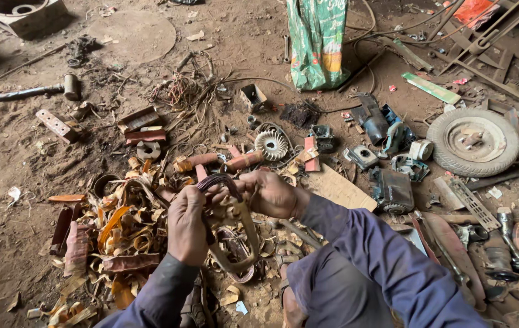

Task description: The person sits on the ground in a scrap yard and disassembles scrap metal hardware. They use a screwdriver to pry at U-bolt clamps, pull apart the components by hand, and use pliers to grip and work on another piece, separating the parts into the surrounding scrap pile.

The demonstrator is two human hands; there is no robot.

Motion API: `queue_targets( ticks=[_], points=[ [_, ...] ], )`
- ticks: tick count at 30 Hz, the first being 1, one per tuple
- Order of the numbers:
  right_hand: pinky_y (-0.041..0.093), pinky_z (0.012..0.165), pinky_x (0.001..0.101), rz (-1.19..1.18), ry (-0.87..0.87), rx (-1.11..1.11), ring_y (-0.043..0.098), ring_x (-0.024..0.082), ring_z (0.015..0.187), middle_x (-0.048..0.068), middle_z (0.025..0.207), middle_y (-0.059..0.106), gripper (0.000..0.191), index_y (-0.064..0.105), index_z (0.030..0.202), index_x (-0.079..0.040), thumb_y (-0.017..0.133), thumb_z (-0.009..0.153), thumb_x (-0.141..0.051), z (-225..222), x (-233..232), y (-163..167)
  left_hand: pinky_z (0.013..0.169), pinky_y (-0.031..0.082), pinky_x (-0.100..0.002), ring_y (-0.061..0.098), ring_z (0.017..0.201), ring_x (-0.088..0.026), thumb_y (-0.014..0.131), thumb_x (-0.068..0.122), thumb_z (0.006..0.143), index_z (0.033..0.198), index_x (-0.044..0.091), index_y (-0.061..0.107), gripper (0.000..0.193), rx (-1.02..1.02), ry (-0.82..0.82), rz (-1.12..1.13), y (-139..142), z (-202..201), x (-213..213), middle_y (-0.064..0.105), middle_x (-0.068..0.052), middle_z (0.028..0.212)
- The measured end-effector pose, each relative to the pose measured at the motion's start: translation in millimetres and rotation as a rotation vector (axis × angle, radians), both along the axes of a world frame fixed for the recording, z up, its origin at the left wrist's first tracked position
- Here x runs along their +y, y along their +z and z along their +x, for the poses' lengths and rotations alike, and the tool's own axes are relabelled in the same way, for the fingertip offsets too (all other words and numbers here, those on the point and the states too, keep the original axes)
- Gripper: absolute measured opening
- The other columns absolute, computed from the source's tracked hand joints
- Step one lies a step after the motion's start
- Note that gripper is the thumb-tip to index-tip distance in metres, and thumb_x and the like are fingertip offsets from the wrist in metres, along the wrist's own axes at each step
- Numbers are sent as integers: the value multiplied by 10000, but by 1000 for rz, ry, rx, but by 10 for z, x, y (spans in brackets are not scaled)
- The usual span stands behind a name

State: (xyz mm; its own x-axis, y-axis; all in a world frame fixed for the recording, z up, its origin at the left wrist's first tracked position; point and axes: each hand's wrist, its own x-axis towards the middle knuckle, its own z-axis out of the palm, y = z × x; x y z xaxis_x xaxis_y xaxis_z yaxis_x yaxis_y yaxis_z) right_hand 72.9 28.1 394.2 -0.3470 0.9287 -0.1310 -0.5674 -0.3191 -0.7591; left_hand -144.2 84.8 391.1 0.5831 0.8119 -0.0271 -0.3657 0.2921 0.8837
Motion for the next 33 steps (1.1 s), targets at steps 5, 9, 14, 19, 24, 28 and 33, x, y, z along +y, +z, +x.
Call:
queue_targets(
  ticks=[5, 9, 14, 19, 24, 28, 33],
  points=[
    [620, 931, 482, 152, -61, -485, 713, 329, 1066, 234, 1280, 607, 551, 437, 1433, -31, 513, 1088, -454, -23, -68, 120, 522, 587, -313, 661, 655, -139, 402, 385, 1056, 1028, 38, 635, 418, -113, 37, -210, -29, 8, 53, 700, -73, 925],
    [578, 896, 445, 1013, -441, -1381, 592, 266, 1105, 164, 1303, 513, 863, 459, 1454, -62, 629, 875, -679, -191, -166, 379, 498, 554, -296, 607, 665, -107, 458, 398, 1131, 897, 99, 510, 384, -180, 127, -235, -130, 6, 103, 613, -20, 850],
    [540, 827, 459, 1378, -483, -2021, 600, 229, 1086, 52, 1145, 634, 449, 694, 1237, -78, 754, 874, -335, -465, -234, 498, 542, 523, -289, 556, 637, -118, 455, 400, 1113, 875, 93, 542, 399, -207, 150, -235, -143, 50, 72, 586, -23, 794],
    [569, 835, 441, 1373, -494, -1869, 648, 250, 959, 128, 1089, 673, 401, 681, 1210, 18, 753, 832, -96, -435, -259, 413, 525, 491, -283, 564, 615, -116, 452, 385, 1102, 864, 95, 539, 385, -201, 151, -179, 10, 25, 45, 615, -35, 794],
    [613, 648, 285, 854, -882, -1252, 742, 144, 789, 67, 940, 745, 169, 722, 1047, -40, 620, 958, 60, -168, -106, 462, 426, 421, -280, 460, 479, -112, 454, 360, 1090, 816, 106, 495, 375, -127, 110, -199, 12, -16, 72, 560, -38, 713],
    [529, 453, 259, 235, -873, -974, 623, 123, 583, 63, 842, 749, 252, 773, 1004, -55, 615, 855, 74, 254, 24, 440, 396, 303, -269, 362, 454, -99, 462, 325, 1105, 805, 81, 472, 387, 4, 54, -144, -45, -82, 123, 487, -41, 688],
    [529, 510, 273, 461, -766, -1651, 637, 111, 612, 35, 802, 743, 199, 786, 934, -96, 660, 858, 37, 263, 320, -4, 402, 330, -275, 375, 438, -109, 447, 360, 1064, 854, 83, 481, 349, -258, -196, -254, 2, -135, 57, 505, -49, 703]
  ],
)
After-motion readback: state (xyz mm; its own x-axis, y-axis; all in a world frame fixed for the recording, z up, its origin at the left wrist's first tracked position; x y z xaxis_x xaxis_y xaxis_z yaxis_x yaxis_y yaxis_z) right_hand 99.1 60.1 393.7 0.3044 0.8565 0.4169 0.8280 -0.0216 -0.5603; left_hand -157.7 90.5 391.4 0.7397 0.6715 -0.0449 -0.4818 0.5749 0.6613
